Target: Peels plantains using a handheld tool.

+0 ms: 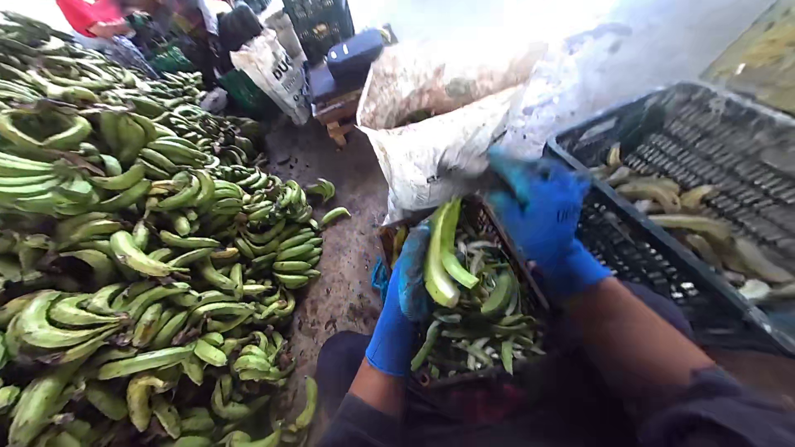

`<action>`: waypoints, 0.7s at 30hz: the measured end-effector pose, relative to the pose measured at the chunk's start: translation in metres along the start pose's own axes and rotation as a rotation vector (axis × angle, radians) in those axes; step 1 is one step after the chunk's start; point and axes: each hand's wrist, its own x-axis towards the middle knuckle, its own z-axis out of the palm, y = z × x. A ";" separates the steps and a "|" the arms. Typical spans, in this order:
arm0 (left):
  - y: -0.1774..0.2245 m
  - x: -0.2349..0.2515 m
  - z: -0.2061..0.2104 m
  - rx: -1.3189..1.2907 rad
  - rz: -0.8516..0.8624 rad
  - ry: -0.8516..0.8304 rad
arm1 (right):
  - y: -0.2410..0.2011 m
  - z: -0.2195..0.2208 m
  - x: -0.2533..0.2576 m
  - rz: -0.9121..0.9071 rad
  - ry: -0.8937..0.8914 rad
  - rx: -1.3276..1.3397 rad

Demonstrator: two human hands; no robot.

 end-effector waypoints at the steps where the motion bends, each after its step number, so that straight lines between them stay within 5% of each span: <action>1: 0.000 0.000 -0.001 0.016 -0.007 0.031 | 0.007 0.000 0.008 0.053 -0.001 -0.011; 5: 0.013 0.012 -0.016 0.255 0.185 0.229 | -0.013 -0.002 -0.026 -0.161 -0.155 0.254; 8: 0.013 0.012 -0.024 0.396 0.338 0.188 | -0.033 -0.002 -0.049 -0.210 -0.320 0.395; 12: 0.006 0.010 -0.020 0.383 -0.024 -0.138 | -0.007 0.012 -0.015 -0.132 -0.008 0.139; 15: 0.003 0.011 -0.015 0.260 -0.122 -0.090 | 0.002 0.008 -0.005 -0.037 -0.006 0.070; 19: 0.005 0.019 -0.021 0.170 0.409 0.162 | -0.028 0.007 -0.050 -0.292 -0.095 0.209; 21: 0.005 0.016 -0.018 0.185 0.485 0.152 | -0.031 0.008 -0.055 -0.363 -0.097 0.236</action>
